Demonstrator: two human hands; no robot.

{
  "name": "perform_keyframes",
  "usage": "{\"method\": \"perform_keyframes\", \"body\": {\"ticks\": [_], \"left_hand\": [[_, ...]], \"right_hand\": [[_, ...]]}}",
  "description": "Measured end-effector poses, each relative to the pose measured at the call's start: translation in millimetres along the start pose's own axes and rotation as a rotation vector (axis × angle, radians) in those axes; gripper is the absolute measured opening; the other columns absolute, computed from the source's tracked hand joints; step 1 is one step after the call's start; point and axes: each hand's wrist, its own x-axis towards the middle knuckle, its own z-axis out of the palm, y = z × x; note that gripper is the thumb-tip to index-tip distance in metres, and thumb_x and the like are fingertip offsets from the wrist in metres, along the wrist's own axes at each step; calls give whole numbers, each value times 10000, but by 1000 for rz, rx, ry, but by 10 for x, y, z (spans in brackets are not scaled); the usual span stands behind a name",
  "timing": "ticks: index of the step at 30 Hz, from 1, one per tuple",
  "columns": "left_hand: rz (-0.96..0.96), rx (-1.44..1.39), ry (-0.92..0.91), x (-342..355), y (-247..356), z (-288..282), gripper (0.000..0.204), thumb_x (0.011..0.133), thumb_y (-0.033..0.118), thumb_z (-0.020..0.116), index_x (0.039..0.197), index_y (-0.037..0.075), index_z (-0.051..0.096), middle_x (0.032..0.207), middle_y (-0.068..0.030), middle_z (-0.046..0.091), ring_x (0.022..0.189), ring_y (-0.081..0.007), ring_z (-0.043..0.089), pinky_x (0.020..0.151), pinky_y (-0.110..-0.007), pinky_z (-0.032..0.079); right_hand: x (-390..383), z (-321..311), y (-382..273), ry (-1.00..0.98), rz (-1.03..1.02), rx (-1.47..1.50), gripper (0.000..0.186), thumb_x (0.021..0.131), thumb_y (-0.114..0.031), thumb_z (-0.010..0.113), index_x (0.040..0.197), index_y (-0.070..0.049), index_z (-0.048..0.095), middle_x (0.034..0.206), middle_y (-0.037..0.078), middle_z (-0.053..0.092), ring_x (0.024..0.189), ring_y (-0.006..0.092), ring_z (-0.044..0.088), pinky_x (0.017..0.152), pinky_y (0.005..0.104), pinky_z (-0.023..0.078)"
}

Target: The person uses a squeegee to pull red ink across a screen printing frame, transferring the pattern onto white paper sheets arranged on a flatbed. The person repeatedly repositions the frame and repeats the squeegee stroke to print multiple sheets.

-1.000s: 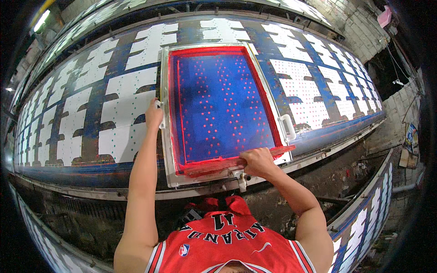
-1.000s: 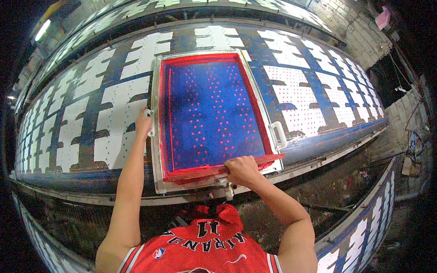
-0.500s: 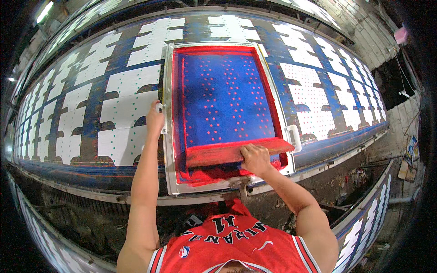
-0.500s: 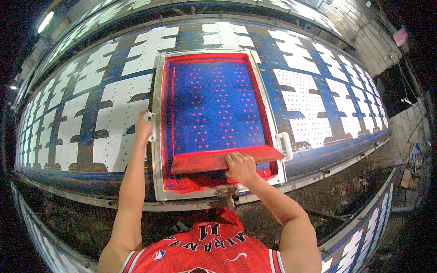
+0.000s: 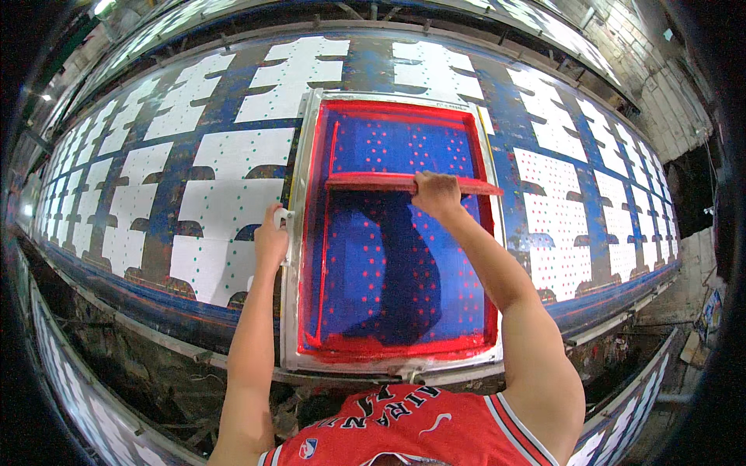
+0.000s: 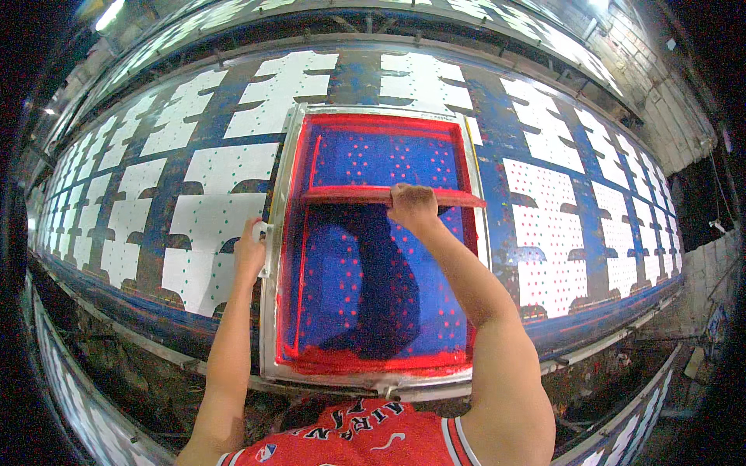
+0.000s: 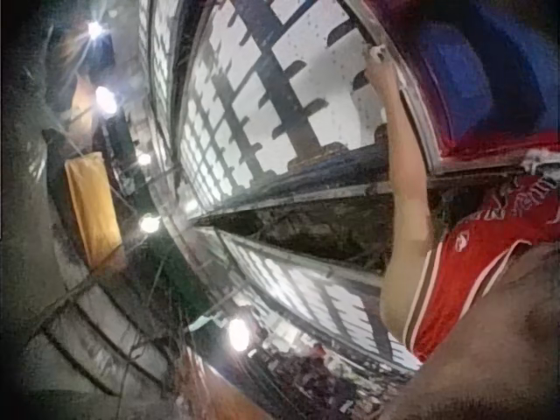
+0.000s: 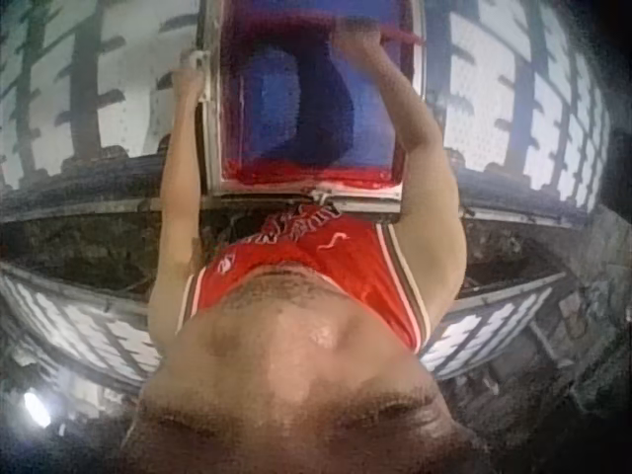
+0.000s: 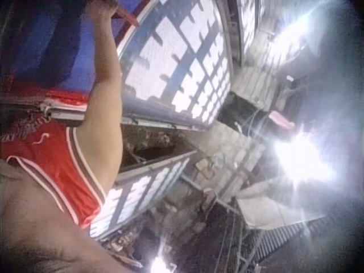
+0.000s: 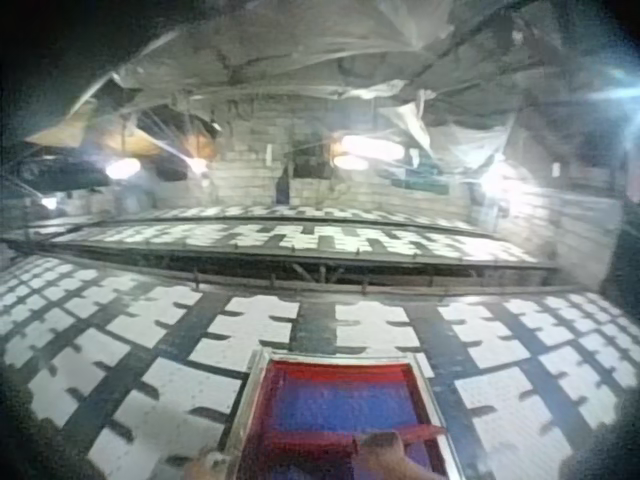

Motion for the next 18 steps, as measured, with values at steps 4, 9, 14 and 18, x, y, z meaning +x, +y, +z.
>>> {"method": "perform_keyframes", "body": {"ticks": [4, 9, 14, 18], "left_hand": [[51, -8, 21, 7, 1, 12, 509, 897, 74, 621, 1371, 240, 540, 1035, -280, 711, 968, -520, 667, 837, -575, 505], [107, -83, 59, 20, -35, 46, 482, 896, 58, 623, 1346, 220, 561, 1050, -251, 723, 970, -497, 678, 840, -556, 509], [16, -45, 4, 6, -2, 11, 511, 883, 36, 634, 1357, 213, 560, 1076, -251, 724, 960, -465, 695, 852, -525, 516], [9, -26, 14, 0, 56, -17, 510, 882, 40, 644, 1358, 206, 562, 1051, -250, 728, 956, -447, 708, 836, -511, 517]], "right_hand": [[703, 201, 311, 87, 1, 34, 201, 744, -253, 671, 823, -82, 740, 842, 168, 747, 780, 350, 748, 700, 479, 600], [1476, 303, 614, 86, 20, 5, 229, 725, -262, 692, 827, -75, 774, 823, 181, 744, 810, 356, 750, 719, 487, 600], [1936, 148, 793, -29, -7, -10, 261, 714, -246, 684, 867, -60, 785, 887, 212, 749, 853, 377, 747, 739, 486, 601], [2059, -42, 885, -18, 39, -2, 293, 716, -261, 672, 903, -70, 792, 909, 213, 751, 863, 388, 745, 764, 482, 601]]}}
